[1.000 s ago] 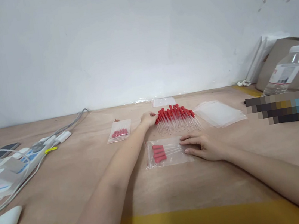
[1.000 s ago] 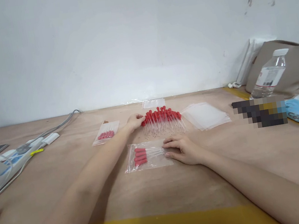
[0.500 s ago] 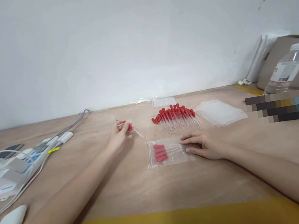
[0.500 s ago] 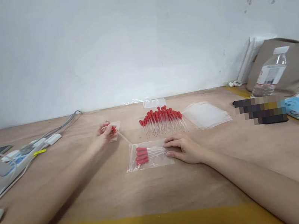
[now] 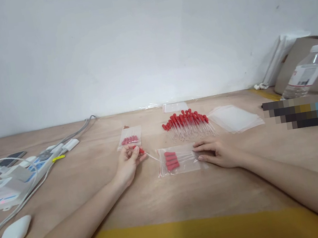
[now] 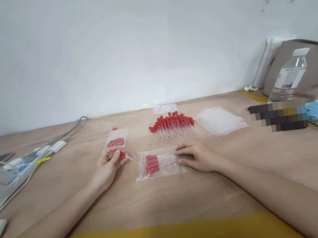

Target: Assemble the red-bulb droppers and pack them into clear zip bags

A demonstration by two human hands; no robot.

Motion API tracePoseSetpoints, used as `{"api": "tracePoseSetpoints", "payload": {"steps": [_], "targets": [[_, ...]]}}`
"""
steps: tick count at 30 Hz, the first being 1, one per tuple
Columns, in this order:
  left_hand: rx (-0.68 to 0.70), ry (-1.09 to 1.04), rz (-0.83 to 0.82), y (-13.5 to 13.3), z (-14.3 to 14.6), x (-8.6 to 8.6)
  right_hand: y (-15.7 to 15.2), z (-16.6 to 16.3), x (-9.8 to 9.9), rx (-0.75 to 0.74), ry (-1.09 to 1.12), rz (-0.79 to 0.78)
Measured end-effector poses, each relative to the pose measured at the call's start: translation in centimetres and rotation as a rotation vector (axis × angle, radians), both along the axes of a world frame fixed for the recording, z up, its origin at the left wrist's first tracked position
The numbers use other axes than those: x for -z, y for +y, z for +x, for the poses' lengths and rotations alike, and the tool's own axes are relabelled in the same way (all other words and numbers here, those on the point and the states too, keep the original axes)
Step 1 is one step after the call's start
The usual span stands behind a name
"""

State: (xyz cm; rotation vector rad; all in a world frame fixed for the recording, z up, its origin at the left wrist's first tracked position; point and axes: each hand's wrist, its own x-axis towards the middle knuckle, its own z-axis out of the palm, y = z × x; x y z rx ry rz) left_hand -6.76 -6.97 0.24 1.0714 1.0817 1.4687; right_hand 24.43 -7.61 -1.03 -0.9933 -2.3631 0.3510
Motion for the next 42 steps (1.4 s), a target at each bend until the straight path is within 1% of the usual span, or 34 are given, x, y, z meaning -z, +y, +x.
{"api": "tracePoseSetpoints", "payload": {"steps": [4, 12, 18, 20, 23, 27, 32, 34, 39, 42], "targets": [[-0.020, 0.002, 0.035, -0.1, 0.1, 0.0, 0.1, 0.1, 0.2, -0.011, 0.013, -0.007], [-0.007, -0.014, 0.029, -0.5, 0.5, 0.2, 0.2, 0.1, 0.3, -0.012, 0.017, -0.005], [-0.062, -0.055, 0.067, -0.7, 0.7, 0.5, 0.0, 0.0, 0.0, 0.000, -0.001, -0.017], [-0.058, -0.057, 0.069, -0.9, 0.8, 0.4, 0.0, 0.1, 0.0, -0.006, 0.003, -0.014], [-0.020, -0.030, 0.032, -1.2, 0.7, 0.0, 0.1, 0.1, 0.1, -0.006, 0.009, -0.009], [0.014, -0.028, -0.068, -1.4, 0.2, -0.6, 0.0, 0.1, 0.1, 0.005, 0.012, 0.004], [0.053, -0.034, -0.121, -1.8, 0.5, -0.6, -0.1, 0.0, 0.0, 0.008, 0.009, 0.006], [0.096, 0.024, -0.120, -2.0, 0.9, -0.5, -0.1, 0.0, 0.0, 0.008, 0.007, 0.011], [0.185, 0.395, -0.037, -2.3, 1.6, -0.5, -0.1, -0.4, -0.1, -0.004, 0.007, 0.018], [0.247, 0.473, -0.033, -2.3, 1.7, -0.5, -0.2, -0.6, -0.3, -0.008, 0.001, 0.016]]}}
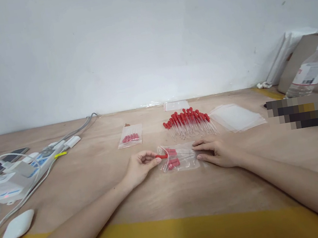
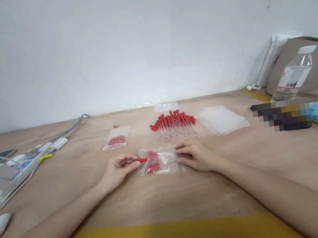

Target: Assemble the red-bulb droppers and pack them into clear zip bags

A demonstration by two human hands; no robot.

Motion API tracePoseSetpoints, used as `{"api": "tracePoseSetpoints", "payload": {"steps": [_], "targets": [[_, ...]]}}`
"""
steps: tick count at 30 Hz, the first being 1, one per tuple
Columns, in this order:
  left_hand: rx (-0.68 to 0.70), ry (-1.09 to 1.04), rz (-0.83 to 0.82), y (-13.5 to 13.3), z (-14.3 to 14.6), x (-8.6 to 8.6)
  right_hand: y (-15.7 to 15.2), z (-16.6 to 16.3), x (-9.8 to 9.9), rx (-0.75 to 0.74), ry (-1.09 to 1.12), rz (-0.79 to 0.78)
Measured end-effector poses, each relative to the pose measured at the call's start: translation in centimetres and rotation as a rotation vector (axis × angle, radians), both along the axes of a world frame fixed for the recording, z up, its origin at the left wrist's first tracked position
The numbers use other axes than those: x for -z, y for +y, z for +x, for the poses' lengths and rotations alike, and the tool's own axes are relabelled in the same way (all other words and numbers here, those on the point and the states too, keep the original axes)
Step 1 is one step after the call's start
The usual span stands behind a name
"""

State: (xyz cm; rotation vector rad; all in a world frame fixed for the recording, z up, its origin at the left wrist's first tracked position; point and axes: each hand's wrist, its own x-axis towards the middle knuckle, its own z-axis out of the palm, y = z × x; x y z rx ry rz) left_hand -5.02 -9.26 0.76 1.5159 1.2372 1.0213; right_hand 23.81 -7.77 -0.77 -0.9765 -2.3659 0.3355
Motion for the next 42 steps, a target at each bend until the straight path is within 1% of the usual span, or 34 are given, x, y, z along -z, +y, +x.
{"api": "tracePoseSetpoints", "payload": {"steps": [2, 4, 6, 9, 12, 15, 17, 19, 22, 25, 29, 30, 31, 33, 35, 36, 39, 42], "targets": [[0.032, 0.015, -0.017, 0.0, 0.0, 0.1, 0.0, -0.1, -0.1, 0.002, -0.002, -0.006], [0.046, 0.046, 0.013, 0.1, -0.1, 0.3, -0.1, -0.1, -0.2, -0.002, -0.003, -0.006], [0.046, 0.127, 0.095, 0.1, -0.3, 0.5, -0.1, -0.1, -0.3, -0.005, -0.006, -0.004], [0.049, 0.314, 0.225, 0.3, -0.6, 0.6, -0.1, 0.0, -0.4, -0.005, -0.005, -0.002], [0.069, 0.391, 0.282, 0.5, -0.6, 0.4, -0.1, 0.0, -0.3, -0.008, 0.000, 0.007], [0.109, 0.348, 0.217, 0.7, -0.1, 0.4, -0.1, 0.1, -0.2, -0.003, -0.004, -0.001], [0.100, 0.256, 0.158, 0.9, 0.4, 0.6, 0.0, 0.1, -0.1, -0.003, 0.001, -0.003], [0.071, 0.157, 0.135, 1.0, 0.8, 1.0, 0.0, 0.1, -0.1, -0.009, 0.010, 0.004], [0.081, 0.117, 0.121, 1.1, 1.2, 1.2, -0.1, 0.0, -0.2, -0.007, 0.010, 0.006], [0.132, 0.059, 0.034, 1.0, 1.4, 0.7, -0.1, 0.0, -0.3, -0.004, 0.007, 0.010], [0.142, -0.202, -0.149, 0.6, 1.7, -0.2, -0.2, -0.1, -0.4, -0.006, 0.017, 0.012], [0.145, -0.227, -0.178, 0.4, 1.9, -0.3, -0.2, -0.2, -0.4, -0.004, 0.024, 0.010], [0.144, -0.209, -0.193, 0.3, 2.0, -0.5, -0.2, -0.2, -0.4, -0.002, 0.030, 0.010], [0.128, -0.078, -0.181, 0.0, 2.3, -0.6, -0.2, -0.3, -0.4, -0.002, 0.039, 0.007], [0.083, 0.047, -0.143, -0.1, 2.6, -0.6, -0.2, -0.3, -0.4, -0.002, 0.041, 0.005], [0.056, 0.070, -0.128, -0.1, 2.6, -0.6, -0.2, -0.3, -0.4, -0.002, 0.042, 0.005], [-0.006, 0.035, -0.136, 0.2, 2.4, -0.3, -0.2, -0.2, -0.4, -0.007, 0.050, 0.010], [-0.016, -0.008, -0.157, 0.5, 1.7, -0.1, -0.4, 0.1, -0.5, -0.023, 0.020, -0.008]]}}
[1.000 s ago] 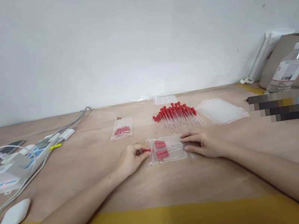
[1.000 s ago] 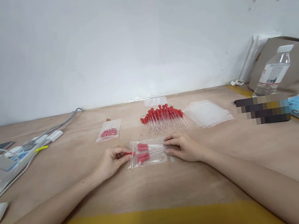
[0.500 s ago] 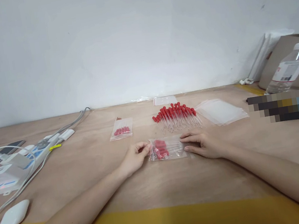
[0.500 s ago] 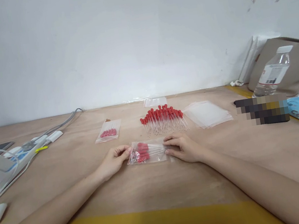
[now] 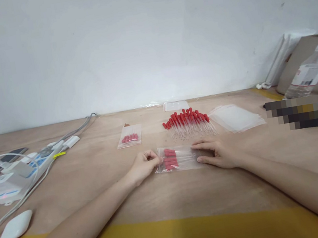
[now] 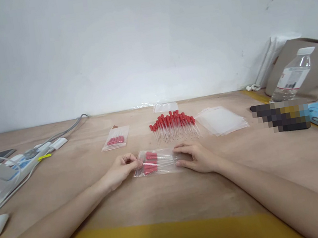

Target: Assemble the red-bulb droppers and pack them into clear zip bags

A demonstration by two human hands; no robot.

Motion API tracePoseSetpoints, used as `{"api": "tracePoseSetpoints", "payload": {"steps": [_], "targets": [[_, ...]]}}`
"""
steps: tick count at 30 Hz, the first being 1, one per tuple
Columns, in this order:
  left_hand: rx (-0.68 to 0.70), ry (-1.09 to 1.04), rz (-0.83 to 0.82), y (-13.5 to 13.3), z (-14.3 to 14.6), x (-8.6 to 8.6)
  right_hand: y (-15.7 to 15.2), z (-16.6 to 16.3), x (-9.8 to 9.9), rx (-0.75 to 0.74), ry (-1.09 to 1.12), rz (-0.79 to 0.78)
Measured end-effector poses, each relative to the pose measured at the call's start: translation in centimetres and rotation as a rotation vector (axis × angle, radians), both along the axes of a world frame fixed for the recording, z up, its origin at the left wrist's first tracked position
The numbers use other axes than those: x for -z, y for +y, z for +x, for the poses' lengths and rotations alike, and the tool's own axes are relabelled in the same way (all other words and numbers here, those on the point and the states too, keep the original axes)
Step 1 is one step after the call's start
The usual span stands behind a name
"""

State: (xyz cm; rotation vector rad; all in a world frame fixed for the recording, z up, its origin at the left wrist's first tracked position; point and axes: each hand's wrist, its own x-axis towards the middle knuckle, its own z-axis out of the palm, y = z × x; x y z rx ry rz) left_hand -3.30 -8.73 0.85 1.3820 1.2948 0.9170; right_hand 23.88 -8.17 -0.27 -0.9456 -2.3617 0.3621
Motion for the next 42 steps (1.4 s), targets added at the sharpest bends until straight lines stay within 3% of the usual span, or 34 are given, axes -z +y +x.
{"api": "tracePoseSetpoints", "payload": {"steps": [6, 8, 10, 13, 18, 21, 26, 30, 32, 34, 37, 39, 42], "targets": [[-0.133, 0.156, 0.283, 0.8, -1.4, 0.0, -0.1, 0.1, -0.1, -0.014, -0.060, -0.033], [-0.085, 0.197, 0.354, 1.7, -1.4, -0.1, 0.0, 0.0, 0.0, -0.026, -0.058, -0.030], [0.052, 0.229, 0.382, 2.7, -1.2, -0.3, 0.1, -0.1, 0.1, -0.039, -0.054, -0.027], [0.228, 0.334, 0.313, 4.2, -0.5, -1.1, 0.2, -0.2, 0.4, -0.049, -0.045, -0.020], [0.484, 0.564, 0.006, 4.8, 0.1, -3.4, 0.3, -0.1, 0.6, -0.060, -0.028, -0.009], [0.523, 0.504, -0.035, 3.8, -0.8, -4.0, 0.3, -0.1, 0.6, -0.053, -0.029, -0.006], [0.325, 0.218, -0.004, 2.8, -4.5, -3.7, 0.2, 0.0, 0.7, -0.038, -0.037, -0.029], [-0.044, -0.036, 0.091, 5.3, -7.3, -3.6, 0.2, 0.1, 0.7, -0.016, -0.053, -0.057], [-0.222, -0.037, 0.137, 7.4, -8.3, -3.5, 0.3, 0.1, 0.7, -0.013, -0.058, -0.059], [-0.360, 0.082, 0.167, 9.5, -8.9, -3.3, 0.3, 0.2, 0.7, -0.014, -0.059, -0.056], [-0.445, 0.238, 0.169, 11.3, -9.4, -2.9, 0.2, 0.0, 0.9, -0.015, -0.056, -0.042], [-0.463, 0.485, 0.217, 11.3, -9.4, -2.8, 0.0, -0.3, 0.9, -0.017, -0.053, -0.026], [-0.516, 0.926, 0.488, 9.7, -8.6, -2.6, 0.3, 0.0, 0.4, 0.047, -0.023, 0.030]]}}
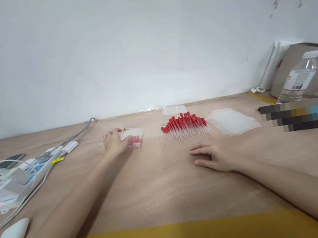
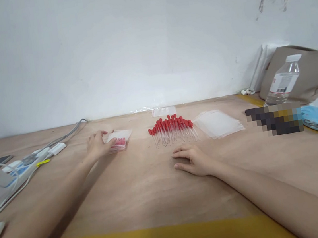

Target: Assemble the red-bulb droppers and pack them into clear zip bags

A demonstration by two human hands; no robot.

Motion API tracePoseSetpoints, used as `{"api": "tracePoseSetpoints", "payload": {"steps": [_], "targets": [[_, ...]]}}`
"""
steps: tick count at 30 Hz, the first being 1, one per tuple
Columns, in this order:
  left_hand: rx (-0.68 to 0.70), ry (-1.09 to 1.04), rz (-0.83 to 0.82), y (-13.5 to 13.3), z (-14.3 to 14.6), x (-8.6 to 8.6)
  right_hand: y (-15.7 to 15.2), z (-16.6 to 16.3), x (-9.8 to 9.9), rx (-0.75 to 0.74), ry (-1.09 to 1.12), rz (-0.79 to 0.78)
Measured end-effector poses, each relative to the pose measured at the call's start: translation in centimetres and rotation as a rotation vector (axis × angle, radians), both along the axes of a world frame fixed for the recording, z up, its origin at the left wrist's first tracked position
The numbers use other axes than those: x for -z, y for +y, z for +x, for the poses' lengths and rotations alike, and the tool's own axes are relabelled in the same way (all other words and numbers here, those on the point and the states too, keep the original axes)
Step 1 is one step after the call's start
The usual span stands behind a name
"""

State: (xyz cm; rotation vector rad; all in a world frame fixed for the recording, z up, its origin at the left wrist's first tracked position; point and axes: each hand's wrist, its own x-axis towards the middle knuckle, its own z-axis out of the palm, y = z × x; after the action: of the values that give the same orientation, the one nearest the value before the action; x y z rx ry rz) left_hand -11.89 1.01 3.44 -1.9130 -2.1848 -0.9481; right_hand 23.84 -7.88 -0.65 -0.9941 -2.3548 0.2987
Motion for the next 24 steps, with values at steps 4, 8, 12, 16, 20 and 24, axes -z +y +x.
{"api": "tracePoseSetpoints", "payload": {"steps": [4, 8, 12, 16, 20, 24], "targets": [[0.156, 0.237, 0.248, -3.2, 2.1, 1.1, 3.2, 3.1, -1.3, 0.493, 0.084, 0.127], [0.347, 0.292, 0.239, -5.1, 3.5, 2.7, 7.4, 7.5, -1.9, 0.911, -0.202, 0.075], [0.417, 0.277, 0.226, -5.3, 3.4, 3.5, 8.9, 9.1, -0.8, 1.088, -0.371, -0.125], [0.428, 0.263, 0.234, -4.9, 3.1, 3.6, 8.5, 9.0, 0.4, 1.128, -0.380, -0.133], [0.461, 0.261, 0.240, -5.0, 3.1, 3.6, 8.1, 9.3, 0.4, 1.187, -0.258, 0.046], [0.469, 0.248, 0.228, -5.0, 3.2, 3.4, 7.6, 8.6, -0.9, 0.996, 0.025, 0.292]]}}
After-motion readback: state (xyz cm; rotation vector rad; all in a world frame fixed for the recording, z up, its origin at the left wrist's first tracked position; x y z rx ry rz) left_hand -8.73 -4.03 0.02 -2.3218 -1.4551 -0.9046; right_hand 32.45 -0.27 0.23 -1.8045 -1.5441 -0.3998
